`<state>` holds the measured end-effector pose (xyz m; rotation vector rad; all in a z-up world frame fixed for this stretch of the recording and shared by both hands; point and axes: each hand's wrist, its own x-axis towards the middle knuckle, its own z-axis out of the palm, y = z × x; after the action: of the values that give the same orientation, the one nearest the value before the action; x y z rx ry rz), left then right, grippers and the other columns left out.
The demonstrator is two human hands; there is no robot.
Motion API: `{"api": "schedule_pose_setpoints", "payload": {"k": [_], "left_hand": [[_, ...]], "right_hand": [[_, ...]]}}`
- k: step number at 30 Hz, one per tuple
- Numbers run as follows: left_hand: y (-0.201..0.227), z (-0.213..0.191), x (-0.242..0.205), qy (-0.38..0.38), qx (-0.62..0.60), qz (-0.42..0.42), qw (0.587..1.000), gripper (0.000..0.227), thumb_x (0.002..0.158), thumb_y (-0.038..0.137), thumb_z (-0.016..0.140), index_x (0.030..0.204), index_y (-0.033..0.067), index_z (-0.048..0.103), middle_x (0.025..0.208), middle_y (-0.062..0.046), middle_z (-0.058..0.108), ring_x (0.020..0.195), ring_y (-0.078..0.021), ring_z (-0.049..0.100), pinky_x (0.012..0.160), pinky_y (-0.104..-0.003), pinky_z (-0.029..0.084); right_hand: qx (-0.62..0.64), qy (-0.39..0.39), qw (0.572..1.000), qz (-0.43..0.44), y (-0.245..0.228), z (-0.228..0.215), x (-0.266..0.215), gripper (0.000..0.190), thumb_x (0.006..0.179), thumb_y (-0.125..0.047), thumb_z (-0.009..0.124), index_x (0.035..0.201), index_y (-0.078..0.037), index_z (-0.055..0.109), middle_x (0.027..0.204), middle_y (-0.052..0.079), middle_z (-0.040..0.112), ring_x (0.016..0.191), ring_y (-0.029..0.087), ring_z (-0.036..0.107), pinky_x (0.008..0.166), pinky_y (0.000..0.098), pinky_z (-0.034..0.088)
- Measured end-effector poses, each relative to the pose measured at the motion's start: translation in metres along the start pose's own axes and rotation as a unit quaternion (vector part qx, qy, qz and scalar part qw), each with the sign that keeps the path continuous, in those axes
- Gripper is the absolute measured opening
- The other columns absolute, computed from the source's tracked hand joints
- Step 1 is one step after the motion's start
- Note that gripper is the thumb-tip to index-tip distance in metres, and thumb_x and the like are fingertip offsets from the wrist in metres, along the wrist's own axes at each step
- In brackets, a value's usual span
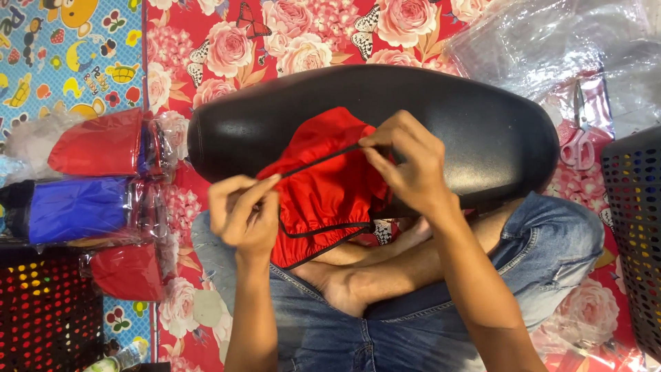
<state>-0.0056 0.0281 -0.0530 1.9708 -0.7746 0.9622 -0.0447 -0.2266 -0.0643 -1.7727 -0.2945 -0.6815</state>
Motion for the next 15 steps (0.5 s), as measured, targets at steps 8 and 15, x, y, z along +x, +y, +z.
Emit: {"api": "schedule_pose_setpoints", "payload": {"k": [8, 15], "left_hand": [[0.046, 0.002, 0.018, -0.130, -0.047, -0.021, 0.990, 0.054, 0.074, 0.027, 0.089, 0.121, 0.0101, 0.069, 0.111, -0.012, 0.056, 0.095, -0.0271, 0.062, 0.087, -0.040, 0.054], [0.046, 0.020, 0.046, -0.046, -0.020, 0.106, 0.993, 0.017, 0.079, -0.009, 0.081, 0.086, 0.0064, 0.081, 0.083, -0.009, 0.072, 0.066, -0.0242, 0.067, 0.068, -0.034, 0.059]], "right_hand": [[-0.143, 0.186, 0.936, -0.260, -0.004, 0.033, -0.007, 0.012, 0.090, -0.002, 0.082, 0.079, -0.005, 0.079, 0.081, 0.012, 0.060, 0.060, 0.025, 0.053, 0.051, 0.0373, 0.046], [-0.130, 0.180, 0.944, -0.246, -0.015, 0.049, -0.008, 0.005, 0.090, -0.006, 0.081, 0.087, -0.002, 0.079, 0.077, 0.013, 0.064, 0.056, 0.027, 0.054, 0.052, 0.0398, 0.048]]}}
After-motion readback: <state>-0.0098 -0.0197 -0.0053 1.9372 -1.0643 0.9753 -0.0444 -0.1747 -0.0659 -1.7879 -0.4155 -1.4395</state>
